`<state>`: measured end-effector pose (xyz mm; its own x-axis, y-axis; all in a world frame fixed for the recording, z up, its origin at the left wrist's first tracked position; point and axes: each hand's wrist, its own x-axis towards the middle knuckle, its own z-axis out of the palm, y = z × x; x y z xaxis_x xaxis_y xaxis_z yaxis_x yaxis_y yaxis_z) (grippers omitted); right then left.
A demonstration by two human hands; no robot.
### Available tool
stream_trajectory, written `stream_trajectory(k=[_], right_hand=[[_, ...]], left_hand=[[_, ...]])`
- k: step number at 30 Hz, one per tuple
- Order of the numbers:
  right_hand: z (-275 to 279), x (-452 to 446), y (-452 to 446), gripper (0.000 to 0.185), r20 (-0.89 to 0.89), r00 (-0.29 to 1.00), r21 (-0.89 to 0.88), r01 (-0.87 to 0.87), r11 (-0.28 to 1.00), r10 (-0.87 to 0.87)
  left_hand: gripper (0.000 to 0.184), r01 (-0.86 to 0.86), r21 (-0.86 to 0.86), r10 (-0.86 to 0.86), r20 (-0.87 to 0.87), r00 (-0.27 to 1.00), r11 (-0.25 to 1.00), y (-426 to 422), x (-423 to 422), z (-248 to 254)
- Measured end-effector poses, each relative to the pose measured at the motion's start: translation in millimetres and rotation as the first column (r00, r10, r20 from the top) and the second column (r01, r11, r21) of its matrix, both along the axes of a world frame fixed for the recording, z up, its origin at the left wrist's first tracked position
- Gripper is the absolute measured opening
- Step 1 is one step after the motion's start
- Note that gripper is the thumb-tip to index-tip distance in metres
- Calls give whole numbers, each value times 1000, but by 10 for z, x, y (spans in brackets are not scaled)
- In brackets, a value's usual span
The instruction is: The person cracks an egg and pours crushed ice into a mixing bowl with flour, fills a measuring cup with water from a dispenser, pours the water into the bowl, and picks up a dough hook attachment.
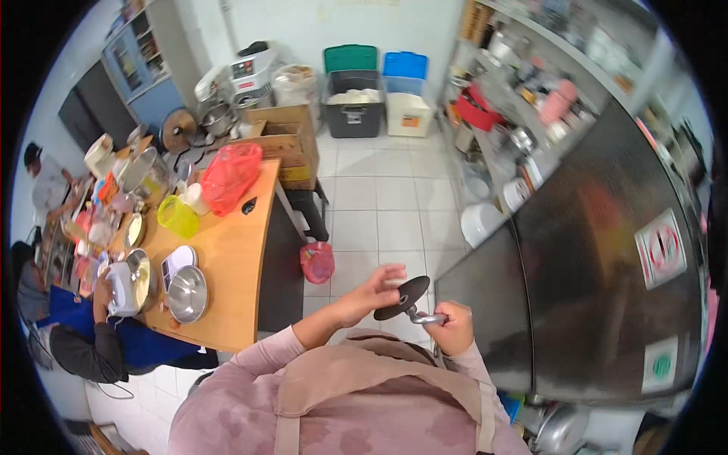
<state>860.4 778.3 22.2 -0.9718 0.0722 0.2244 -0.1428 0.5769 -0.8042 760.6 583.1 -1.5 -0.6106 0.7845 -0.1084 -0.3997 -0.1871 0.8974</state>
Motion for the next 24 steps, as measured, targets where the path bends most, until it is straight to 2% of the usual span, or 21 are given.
stream_trajectory(k=[1,4,5,6,8,10,11,14,15,16,17,18,20,21,22,24], right_hand=[[30,-312,25,32,-48,994,34,-96,995,98],[-91,-1187,208,31,-138,933,152,-311,938,332],[-189,-1458,242,33,-188,889,189,-384,904,417],[-217,-1819,303,35,-240,830,231,-455,860,503],[-240,-2435,433,35,-18,768,226,-620,751,640],[-259,-3105,567,43,220,671,209,-741,638,708],[-377,-3480,661,43,304,572,309,-816,489,762],[-157,-4280,611,46,121,589,221,-801,557,799],[-433,-4650,652,51,246,515,267,-851,453,821],[-386,-4926,616,49,164,503,194,-860,473,849],[-337,-5194,533,46,86,494,116,-868,483,865],[-327,-5434,454,43,15,488,34,-872,488,872],[-408,-5885,387,27,266,596,134,-801,583,758],[-409,-6129,333,28,160,551,110,-834,540,819],[-421,-6416,239,28,27,495,97,-866,490,869],[-534,-6861,149,33,-31,616,-260,-765,589,787]], left_hand=[[99,124,-82,-116,92,989,989,-51,-210,62],[104,-39,-91,25,-155,988,995,-1,-775,-88],[110,-83,-146,54,-193,980,986,-5,-941,-95],[110,-132,-199,61,-326,943,971,21,-1206,-95],[110,-257,-286,53,-567,822,923,108,-1679,-109],[103,-382,-302,74,-692,718,873,299,-2179,46],[101,-438,-306,77,-742,666,845,391,-2432,136],[91,-601,-289,111,-835,539,745,569,-3046,445],[90,-652,-252,140,-862,487,715,592,-3274,415],[90,-701,-210,168,-887,429,682,613,-3497,403],[80,-757,-191,232,-880,414,625,621,-3685,443],[76,-780,-122,421,-785,454,613,589,-3877,384],[69,-823,-1,725,-471,502,569,565,-4232,190],[60,-864,85,835,-317,449,496,585,-4454,267],[51,-875,53,860,-225,458,480,532,-4678,244],[41,-842,6,840,-66,539,540,425,-5196,71]])
